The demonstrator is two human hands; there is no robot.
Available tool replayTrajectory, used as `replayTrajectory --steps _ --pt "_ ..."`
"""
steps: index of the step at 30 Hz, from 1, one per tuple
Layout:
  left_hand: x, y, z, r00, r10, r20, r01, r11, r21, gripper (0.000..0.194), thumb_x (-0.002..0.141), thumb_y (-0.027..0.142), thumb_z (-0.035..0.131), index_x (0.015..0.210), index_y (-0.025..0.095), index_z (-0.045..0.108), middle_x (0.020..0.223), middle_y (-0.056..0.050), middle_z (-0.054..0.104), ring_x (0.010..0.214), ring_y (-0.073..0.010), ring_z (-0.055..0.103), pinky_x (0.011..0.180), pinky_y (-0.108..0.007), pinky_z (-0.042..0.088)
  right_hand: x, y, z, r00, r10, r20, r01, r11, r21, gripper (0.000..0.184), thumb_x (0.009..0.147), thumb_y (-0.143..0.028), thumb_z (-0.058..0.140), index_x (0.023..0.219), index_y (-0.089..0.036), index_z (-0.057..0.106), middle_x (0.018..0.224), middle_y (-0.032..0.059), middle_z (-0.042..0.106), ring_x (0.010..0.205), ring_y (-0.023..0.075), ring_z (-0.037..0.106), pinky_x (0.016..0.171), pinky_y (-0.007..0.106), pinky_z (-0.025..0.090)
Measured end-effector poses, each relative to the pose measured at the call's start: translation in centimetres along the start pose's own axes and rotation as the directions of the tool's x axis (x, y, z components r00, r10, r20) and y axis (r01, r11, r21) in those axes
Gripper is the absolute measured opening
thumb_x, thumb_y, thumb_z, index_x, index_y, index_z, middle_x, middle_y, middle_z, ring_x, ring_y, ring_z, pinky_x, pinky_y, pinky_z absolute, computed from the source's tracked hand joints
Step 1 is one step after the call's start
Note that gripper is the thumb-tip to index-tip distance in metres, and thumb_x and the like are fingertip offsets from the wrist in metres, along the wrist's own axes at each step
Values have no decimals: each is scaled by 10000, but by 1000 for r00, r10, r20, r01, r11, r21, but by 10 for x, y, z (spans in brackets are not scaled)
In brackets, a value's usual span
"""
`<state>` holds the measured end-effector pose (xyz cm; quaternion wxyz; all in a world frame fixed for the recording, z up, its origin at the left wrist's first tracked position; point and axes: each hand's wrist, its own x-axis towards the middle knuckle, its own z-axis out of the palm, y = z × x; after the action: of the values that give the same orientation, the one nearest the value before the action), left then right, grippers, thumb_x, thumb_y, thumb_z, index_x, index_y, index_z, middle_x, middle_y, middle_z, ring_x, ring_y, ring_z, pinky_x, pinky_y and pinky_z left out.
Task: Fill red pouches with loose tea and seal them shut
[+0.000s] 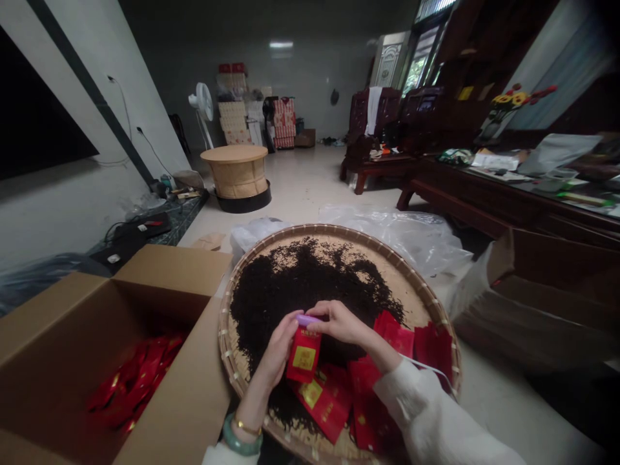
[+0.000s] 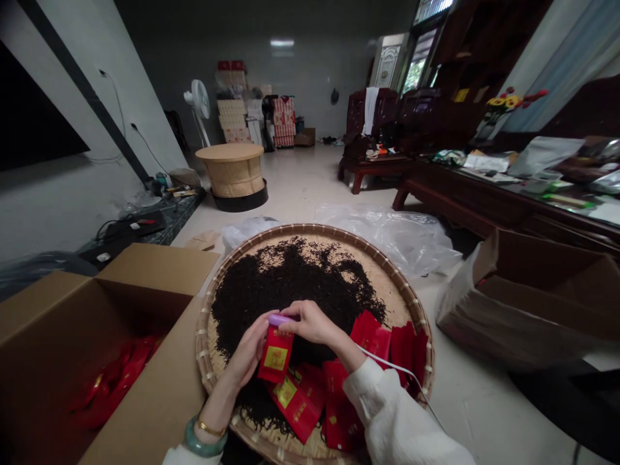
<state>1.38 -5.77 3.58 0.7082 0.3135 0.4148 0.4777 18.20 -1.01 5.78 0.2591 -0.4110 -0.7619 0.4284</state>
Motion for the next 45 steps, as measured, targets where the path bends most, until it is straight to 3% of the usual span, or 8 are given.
replayTrajectory --steps 2,5,11,19,26,29,38,45 --pt "3 3 2 998 55 6 -55 993 102 506 683 440 744 1078 144 632 1036 -100 708 857 -215 670 724 -255 506 -2 -5 2 1000 -24 -6 23 998 -55 284 797 -379 650 983 -187 745 759 29 645 731 167 582 661 239 410" --pt "5 1 4 998 46 48 -53 986 156 535 667 443 752 1083 139 610 1089 -116 683 860 -230 671 724 -293 521 -5 -13 4 998 -64 -22 62 995 -81 295 858 -388 585 1053 -215 723 762 29 629 725 155 582 650 227 406" --pt "0 -9 1 992 -88 92 67 975 211 507 546 316 837 941 116 590 815 -63 711 635 -204 686 638 -317 535 -7 -12 3 998 -29 -57 22 993 -116 159 796 -262 657 895 -176 747 809 35 654 749 161 593 676 233 407" --pt "-2 -7 2 988 -118 101 89 965 248 481 546 295 832 926 112 600 830 -97 716 607 -212 685 613 -328 526 -4 -8 -3 999 -26 -39 21 992 -124 238 800 -305 658 979 -170 734 852 49 678 765 174 603 682 245 420" --pt "6 0 3 997 62 38 -65 995 72 501 698 465 722 1058 122 656 890 -82 727 707 -170 647 648 -251 475 -5 -5 0 998 -55 -27 51 992 -117 308 818 -306 645 1105 -211 702 803 37 645 751 168 587 682 244 411" --pt "10 1 3 996 84 15 -85 991 101 480 692 475 723 1011 118 692 840 -76 733 654 -158 623 615 -244 458 -4 -4 2 998 -56 -35 51 991 -120 303 810 -287 652 1101 -218 705 780 32 626 750 170 582 682 247 404" --pt "8 2 4 983 184 -15 -178 964 197 419 712 476 693 956 137 719 910 -86 735 745 -188 637 673 -261 480 -4 -5 2 998 -48 -36 43 991 -126 300 804 -257 656 1098 -233 707 734 12 584 718 154 558 652 235 383" --pt "9 2 4 984 176 -10 -171 969 178 421 711 476 694 964 140 716 912 -84 735 734 -179 635 666 -254 482 -4 -6 2 998 -52 -36 47 993 -110 286 803 -246 657 1083 -228 715 728 10 573 712 151 550 654 234 378"
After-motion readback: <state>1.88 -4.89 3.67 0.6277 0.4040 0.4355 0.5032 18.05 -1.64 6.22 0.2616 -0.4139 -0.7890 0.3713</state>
